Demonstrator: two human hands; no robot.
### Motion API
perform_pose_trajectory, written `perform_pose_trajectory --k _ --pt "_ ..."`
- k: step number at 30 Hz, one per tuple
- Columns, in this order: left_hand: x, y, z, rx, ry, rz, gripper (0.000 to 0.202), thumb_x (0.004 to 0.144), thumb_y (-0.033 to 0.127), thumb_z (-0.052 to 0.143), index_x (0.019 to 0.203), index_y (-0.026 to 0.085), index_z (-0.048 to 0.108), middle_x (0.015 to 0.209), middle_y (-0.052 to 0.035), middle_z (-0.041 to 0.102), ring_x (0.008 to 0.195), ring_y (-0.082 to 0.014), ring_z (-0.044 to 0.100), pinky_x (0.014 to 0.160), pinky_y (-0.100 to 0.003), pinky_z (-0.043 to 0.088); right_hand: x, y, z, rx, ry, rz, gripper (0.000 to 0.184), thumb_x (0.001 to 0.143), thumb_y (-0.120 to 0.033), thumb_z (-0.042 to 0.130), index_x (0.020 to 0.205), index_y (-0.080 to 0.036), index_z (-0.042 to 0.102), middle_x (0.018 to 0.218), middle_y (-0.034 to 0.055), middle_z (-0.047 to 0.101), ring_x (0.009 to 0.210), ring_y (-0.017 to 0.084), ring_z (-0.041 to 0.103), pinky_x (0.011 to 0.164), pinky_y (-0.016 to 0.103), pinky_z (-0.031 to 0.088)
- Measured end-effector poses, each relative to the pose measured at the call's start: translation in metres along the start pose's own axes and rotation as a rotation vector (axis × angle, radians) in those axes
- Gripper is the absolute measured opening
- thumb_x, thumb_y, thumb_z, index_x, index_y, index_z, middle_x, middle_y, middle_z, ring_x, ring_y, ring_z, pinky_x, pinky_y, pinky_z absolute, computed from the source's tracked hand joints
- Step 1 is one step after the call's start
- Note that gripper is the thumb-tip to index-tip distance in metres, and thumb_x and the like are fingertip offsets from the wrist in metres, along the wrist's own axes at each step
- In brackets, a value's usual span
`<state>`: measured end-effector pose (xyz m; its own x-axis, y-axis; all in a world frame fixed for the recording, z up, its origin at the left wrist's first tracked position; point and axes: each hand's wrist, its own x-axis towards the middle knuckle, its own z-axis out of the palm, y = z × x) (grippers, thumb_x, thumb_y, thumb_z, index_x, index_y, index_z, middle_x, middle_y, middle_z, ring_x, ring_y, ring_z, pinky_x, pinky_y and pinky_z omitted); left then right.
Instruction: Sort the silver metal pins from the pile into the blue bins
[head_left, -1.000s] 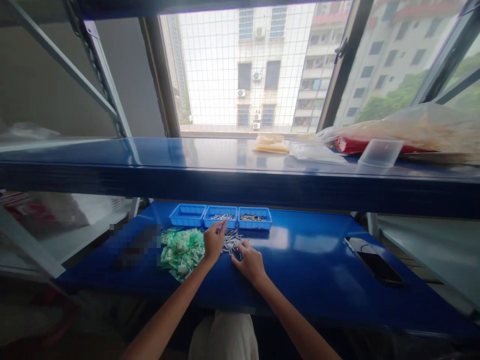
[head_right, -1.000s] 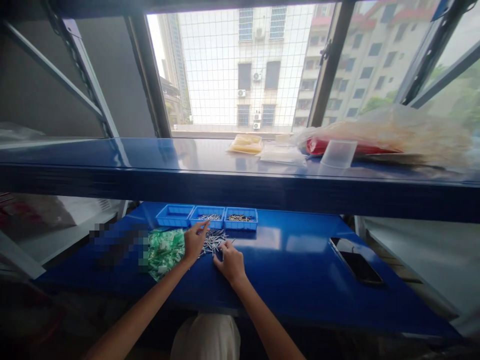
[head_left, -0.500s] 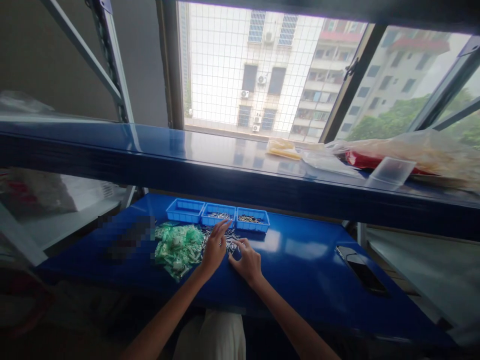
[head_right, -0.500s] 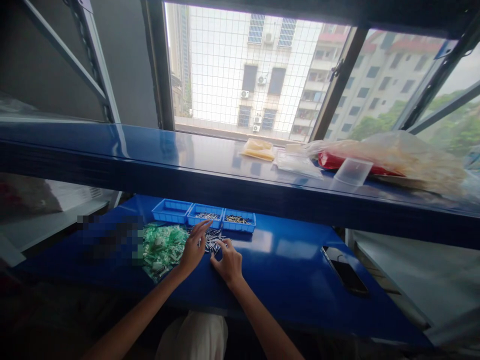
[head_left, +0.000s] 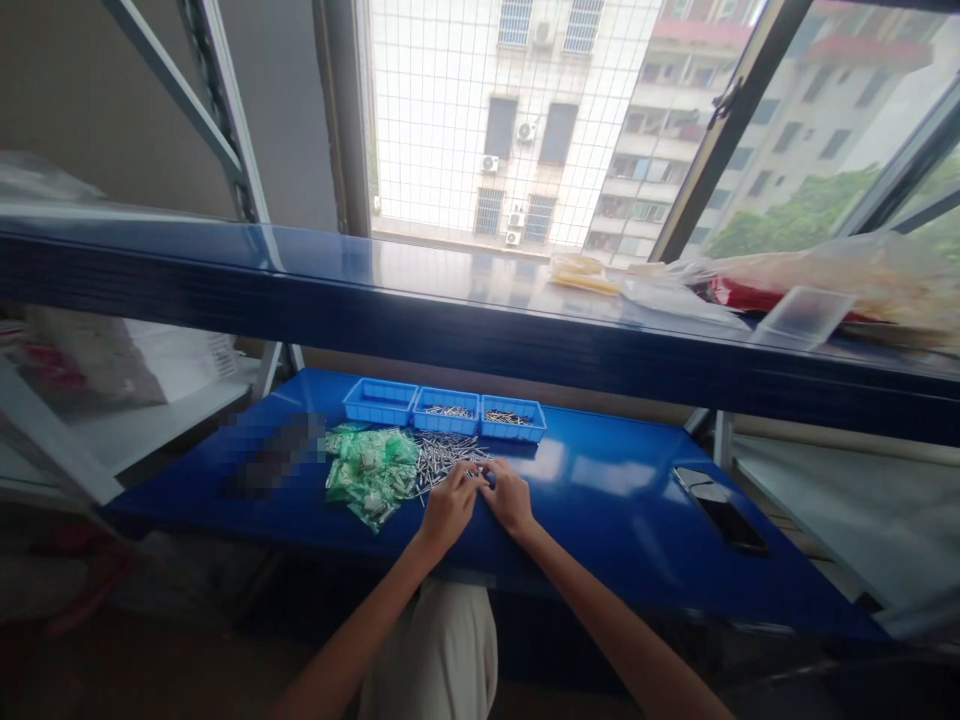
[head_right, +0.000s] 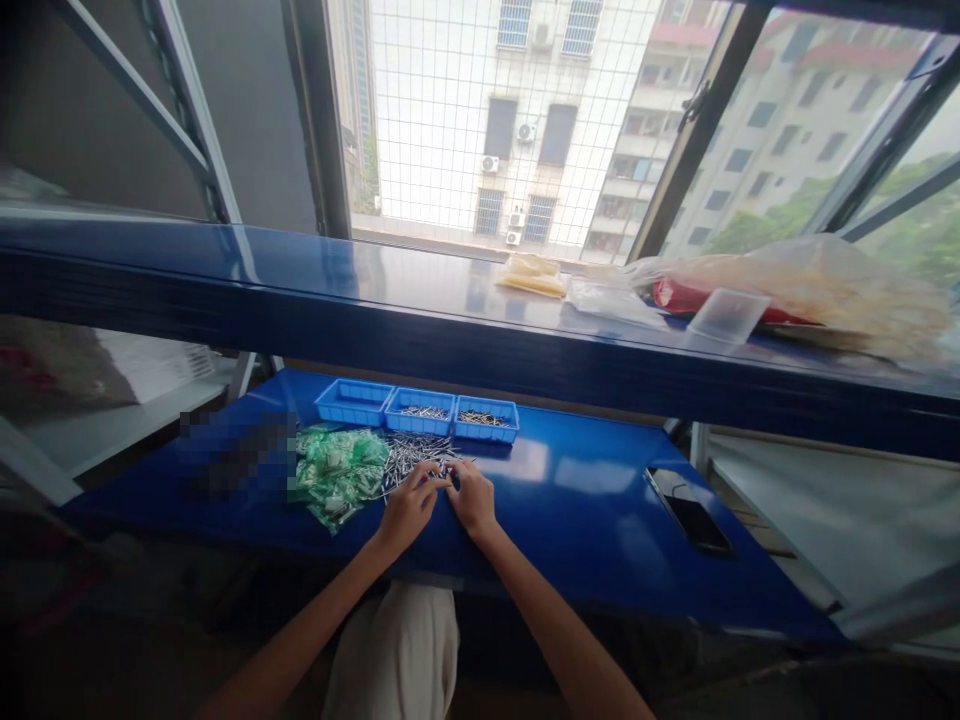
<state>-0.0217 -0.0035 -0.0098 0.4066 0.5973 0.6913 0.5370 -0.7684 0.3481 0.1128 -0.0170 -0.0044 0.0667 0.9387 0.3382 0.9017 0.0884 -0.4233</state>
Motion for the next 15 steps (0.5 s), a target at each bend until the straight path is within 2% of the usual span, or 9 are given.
perform_pose_trajectory --k 5,10,15 --pt "-0.0005 0.0003 -0.0009 0.011 0.01 -0.046 0.024 0.081 0.01 0.043 0.087 0.022 0.064 0.095 -0.0029 0.056 0.075 -0.0096 0.058 0.07 -0.02 0.047 -0.0016 -0.002 -0.0027 0.035 0.045 0.016 0.026 0.081 -0.021 0.046 0.104 -0.023 0.056 0.094 0.0012 0.062 0.067 0.013 0.058 0.058 0.022 0.039" --pt "0.0014 0.0011 -0.0001 0.074 -0.065 -0.086 0.025 0.081 0.01 0.043 0.091 0.022 0.062 0.097 -0.0031 0.057 0.075 -0.0111 0.059 0.067 -0.021 0.046 -0.0042 -0.0018 -0.0002 -0.052 0.085 -0.01 0.025 0.082 -0.021 0.044 0.105 -0.024 0.055 0.097 0.0017 0.06 0.071 0.015 0.059 0.055 0.021 0.037" --pt "0.0013 0.0029 -0.0028 0.108 -0.11 -0.124 0.026 0.081 0.009 0.041 0.094 0.022 0.06 0.097 -0.0024 0.057 0.078 -0.0114 0.059 0.067 -0.02 0.045 -0.003 0.0042 0.0029 -0.005 0.189 0.104 0.024 0.083 -0.02 0.041 0.103 -0.021 0.056 0.095 0.0034 0.061 0.068 0.015 0.059 0.056 0.023 0.039"
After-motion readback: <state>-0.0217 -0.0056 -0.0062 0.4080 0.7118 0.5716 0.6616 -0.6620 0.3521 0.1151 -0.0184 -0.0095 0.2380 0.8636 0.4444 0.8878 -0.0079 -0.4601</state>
